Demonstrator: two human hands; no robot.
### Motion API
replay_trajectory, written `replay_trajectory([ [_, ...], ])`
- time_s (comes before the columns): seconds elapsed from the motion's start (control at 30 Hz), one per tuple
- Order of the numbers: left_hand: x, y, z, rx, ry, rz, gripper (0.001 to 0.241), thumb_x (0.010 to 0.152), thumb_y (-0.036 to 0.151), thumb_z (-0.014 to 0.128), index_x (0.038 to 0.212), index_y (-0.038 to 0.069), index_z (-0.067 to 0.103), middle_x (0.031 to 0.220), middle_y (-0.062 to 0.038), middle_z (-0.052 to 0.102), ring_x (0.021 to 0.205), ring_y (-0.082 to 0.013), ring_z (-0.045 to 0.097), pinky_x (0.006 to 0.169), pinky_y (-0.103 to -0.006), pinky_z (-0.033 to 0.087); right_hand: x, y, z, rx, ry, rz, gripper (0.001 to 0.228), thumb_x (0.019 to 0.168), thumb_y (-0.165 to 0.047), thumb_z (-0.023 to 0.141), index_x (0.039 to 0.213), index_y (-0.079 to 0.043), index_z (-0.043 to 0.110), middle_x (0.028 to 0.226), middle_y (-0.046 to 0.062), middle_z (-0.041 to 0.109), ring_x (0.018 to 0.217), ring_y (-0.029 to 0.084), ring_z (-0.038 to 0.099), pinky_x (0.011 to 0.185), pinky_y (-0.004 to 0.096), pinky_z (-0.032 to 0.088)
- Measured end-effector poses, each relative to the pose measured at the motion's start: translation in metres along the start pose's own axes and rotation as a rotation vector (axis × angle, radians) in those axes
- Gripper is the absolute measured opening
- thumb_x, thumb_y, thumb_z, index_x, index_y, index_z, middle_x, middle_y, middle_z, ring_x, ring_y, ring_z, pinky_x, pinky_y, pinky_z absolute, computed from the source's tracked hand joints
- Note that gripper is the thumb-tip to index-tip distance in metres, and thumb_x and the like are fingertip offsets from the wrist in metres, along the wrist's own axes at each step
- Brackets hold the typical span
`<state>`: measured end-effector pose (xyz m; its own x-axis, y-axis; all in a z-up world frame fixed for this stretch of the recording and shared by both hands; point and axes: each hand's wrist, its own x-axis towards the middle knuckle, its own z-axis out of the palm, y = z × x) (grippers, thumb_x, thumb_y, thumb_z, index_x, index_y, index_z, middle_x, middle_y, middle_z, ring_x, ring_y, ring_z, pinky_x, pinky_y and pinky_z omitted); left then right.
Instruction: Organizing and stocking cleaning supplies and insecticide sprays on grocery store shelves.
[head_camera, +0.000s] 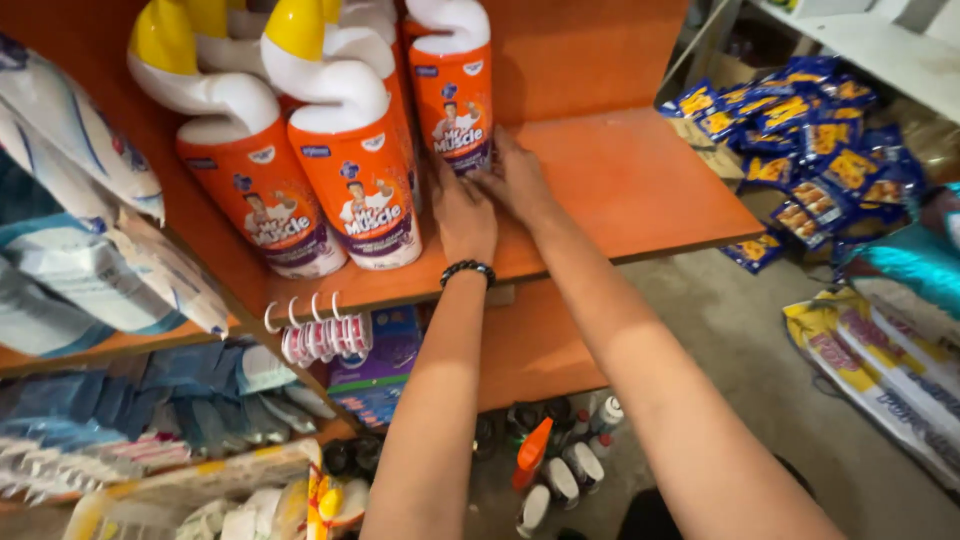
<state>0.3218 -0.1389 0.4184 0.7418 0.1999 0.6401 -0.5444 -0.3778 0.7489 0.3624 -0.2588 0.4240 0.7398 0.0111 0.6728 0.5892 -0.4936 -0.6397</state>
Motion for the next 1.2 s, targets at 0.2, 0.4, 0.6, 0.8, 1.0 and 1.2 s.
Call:
replay_trajectory([
  [0.2, -0.001, -0.011, 0.009, 0.082, 0.084, 0.122, 0.064, 0.095, 0.004, 0.055, 0.153, -0.007, 0.032, 0.146, -0.041, 0.045, 0.131, -0.0552, 0.048, 0.109, -0.0526, 0.041, -0.007, -0.01, -0.006, -0.092, -0.022, 0.051, 0.069, 0.088, -0.015, 0.085, 0.141, 0.001, 0.046, 0.125, 0.022, 0.071, 0.114, 0.032, 0.072, 0.092, 0.04, 0.062],
  [0.4, 0.003, -0.005, 0.006, -0.059, -0.037, -0.087, 0.066, 0.094, 0.005, 0.051, 0.155, -0.007, 0.028, 0.14, -0.036, 0.053, 0.126, -0.0499, 0.055, 0.107, -0.0508, 0.045, -0.002, 0.01, -0.001, 0.035, 0.007, 0.049, 0.065, 0.087, -0.014, 0.083, 0.139, 0.002, 0.048, 0.127, 0.022, 0.071, 0.114, 0.03, 0.074, 0.094, 0.039, 0.063],
  [0.6, 0.002, -0.002, 0.005, -0.034, -0.045, -0.089, 0.065, 0.097, 0.008, 0.052, 0.156, -0.007, 0.027, 0.14, -0.038, 0.051, 0.127, -0.0521, 0.052, 0.107, -0.0524, 0.043, -0.001, 0.008, -0.005, -0.034, -0.02, 0.1, 0.06, 0.09, -0.013, 0.08, 0.139, 0.001, 0.049, 0.123, 0.02, 0.073, 0.11, 0.027, 0.076, 0.094, 0.038, 0.064],
  [0.8, 0.002, -0.005, 0.005, -0.012, -0.05, -0.147, 0.065, 0.098, 0.01, 0.053, 0.155, -0.006, 0.028, 0.136, -0.037, 0.055, 0.125, -0.0509, 0.054, 0.106, -0.0516, 0.044, -0.005, -0.013, -0.011, -0.001, -0.027, 0.068, 0.057, 0.091, -0.01, 0.078, 0.138, 0.0, 0.047, 0.127, 0.023, 0.071, 0.115, 0.03, 0.073, 0.094, 0.038, 0.061],
  [1.0, 0.002, 0.003, 0.001, 0.003, -0.07, -0.189, 0.065, 0.097, 0.011, 0.053, 0.155, -0.005, 0.029, 0.135, -0.036, 0.056, 0.123, -0.05, 0.056, 0.104, -0.0515, 0.044, -0.004, -0.011, -0.009, -0.044, -0.016, 0.091, 0.055, 0.09, -0.011, 0.079, 0.135, 0.001, 0.05, 0.124, 0.023, 0.073, 0.113, 0.031, 0.075, 0.093, 0.039, 0.063],
  [1.2, 0.003, 0.002, 0.0, 0.003, -0.055, -0.167, 0.064, 0.096, 0.009, 0.052, 0.155, -0.006, 0.031, 0.142, -0.036, 0.051, 0.129, -0.0498, 0.052, 0.111, -0.0494, 0.042, -0.002, -0.007, -0.008, -0.042, -0.017, 0.047, 0.057, 0.09, -0.009, 0.079, 0.137, 0.001, 0.05, 0.123, 0.024, 0.072, 0.114, 0.032, 0.073, 0.094, 0.04, 0.061],
])
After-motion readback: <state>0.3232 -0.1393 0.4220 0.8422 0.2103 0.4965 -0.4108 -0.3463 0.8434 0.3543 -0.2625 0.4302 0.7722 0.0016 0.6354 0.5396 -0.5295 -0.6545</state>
